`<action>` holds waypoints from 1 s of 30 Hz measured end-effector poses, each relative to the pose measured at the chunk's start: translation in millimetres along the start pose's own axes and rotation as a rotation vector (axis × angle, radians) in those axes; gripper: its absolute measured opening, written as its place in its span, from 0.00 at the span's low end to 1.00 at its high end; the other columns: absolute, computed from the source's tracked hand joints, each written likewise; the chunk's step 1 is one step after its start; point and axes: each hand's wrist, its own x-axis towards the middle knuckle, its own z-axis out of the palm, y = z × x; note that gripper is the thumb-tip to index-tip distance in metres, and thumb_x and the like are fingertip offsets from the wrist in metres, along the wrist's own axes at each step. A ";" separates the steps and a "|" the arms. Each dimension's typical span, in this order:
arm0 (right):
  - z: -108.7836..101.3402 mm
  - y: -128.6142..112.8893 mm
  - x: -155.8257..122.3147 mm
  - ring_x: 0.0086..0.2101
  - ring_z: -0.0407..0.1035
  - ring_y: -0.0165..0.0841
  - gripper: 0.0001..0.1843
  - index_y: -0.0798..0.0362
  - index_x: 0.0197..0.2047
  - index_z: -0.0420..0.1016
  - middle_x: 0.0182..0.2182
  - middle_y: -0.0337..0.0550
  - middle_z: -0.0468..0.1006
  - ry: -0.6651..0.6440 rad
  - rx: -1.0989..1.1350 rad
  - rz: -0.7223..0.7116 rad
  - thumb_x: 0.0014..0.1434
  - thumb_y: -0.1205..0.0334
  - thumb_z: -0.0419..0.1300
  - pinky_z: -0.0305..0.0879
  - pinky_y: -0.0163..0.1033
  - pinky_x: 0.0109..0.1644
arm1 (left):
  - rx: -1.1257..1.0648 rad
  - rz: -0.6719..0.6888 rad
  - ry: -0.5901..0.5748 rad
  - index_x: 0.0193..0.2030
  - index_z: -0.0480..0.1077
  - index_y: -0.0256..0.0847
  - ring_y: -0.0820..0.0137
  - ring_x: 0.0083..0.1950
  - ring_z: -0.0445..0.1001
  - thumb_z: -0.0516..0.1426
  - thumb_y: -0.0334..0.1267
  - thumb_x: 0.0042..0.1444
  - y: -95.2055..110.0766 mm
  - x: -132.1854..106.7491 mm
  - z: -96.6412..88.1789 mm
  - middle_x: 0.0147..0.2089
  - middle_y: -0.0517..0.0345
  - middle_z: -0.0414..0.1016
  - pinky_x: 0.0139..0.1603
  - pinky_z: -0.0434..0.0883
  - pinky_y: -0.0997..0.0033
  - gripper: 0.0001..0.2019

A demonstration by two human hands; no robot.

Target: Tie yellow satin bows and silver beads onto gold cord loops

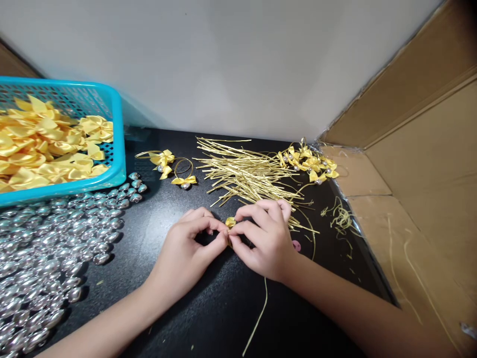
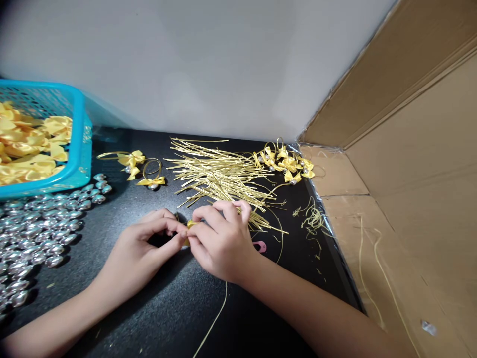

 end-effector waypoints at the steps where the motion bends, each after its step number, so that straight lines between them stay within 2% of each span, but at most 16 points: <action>1: 0.0 0.4 -0.1 0.42 0.62 0.36 0.09 0.47 0.27 0.75 0.36 0.35 0.78 0.001 -0.013 -0.012 0.59 0.62 0.60 0.46 0.48 0.51 | 0.001 -0.002 0.001 0.27 0.74 0.43 0.68 0.33 0.68 0.57 0.37 0.53 0.4 0.5 -0.1 0.27 0.61 0.70 0.35 0.63 0.68 0.07; 12: -1.7 1.8 0.7 0.39 0.61 0.34 0.08 0.47 0.29 0.76 0.34 0.32 0.79 0.064 -0.038 -0.088 0.59 0.64 0.60 0.46 0.47 0.50 | -0.001 -0.020 -0.007 0.26 0.74 0.42 0.68 0.32 0.68 0.56 0.36 0.53 0.3 -0.9 -1.2 0.27 0.62 0.68 0.35 0.63 0.68 0.07; 23: -3.8 4.1 2.9 0.43 0.60 0.35 0.09 0.49 0.31 0.74 0.39 0.36 0.77 -0.059 -0.056 -0.105 0.62 0.64 0.56 0.45 0.46 0.52 | 0.083 0.100 0.006 0.28 0.73 0.42 0.67 0.34 0.66 0.56 0.36 0.56 -2.3 0.9 -0.7 0.28 0.60 0.69 0.34 0.62 0.68 0.07; 30: -2.4 4.0 0.4 0.44 0.61 0.36 0.08 0.48 0.29 0.75 0.39 0.36 0.77 -0.035 -0.051 -0.062 0.60 0.61 0.59 0.46 0.47 0.52 | 0.059 0.070 -0.005 0.28 0.73 0.42 0.67 0.34 0.67 0.56 0.37 0.56 -3.5 1.0 -0.1 0.28 0.60 0.69 0.35 0.63 0.68 0.07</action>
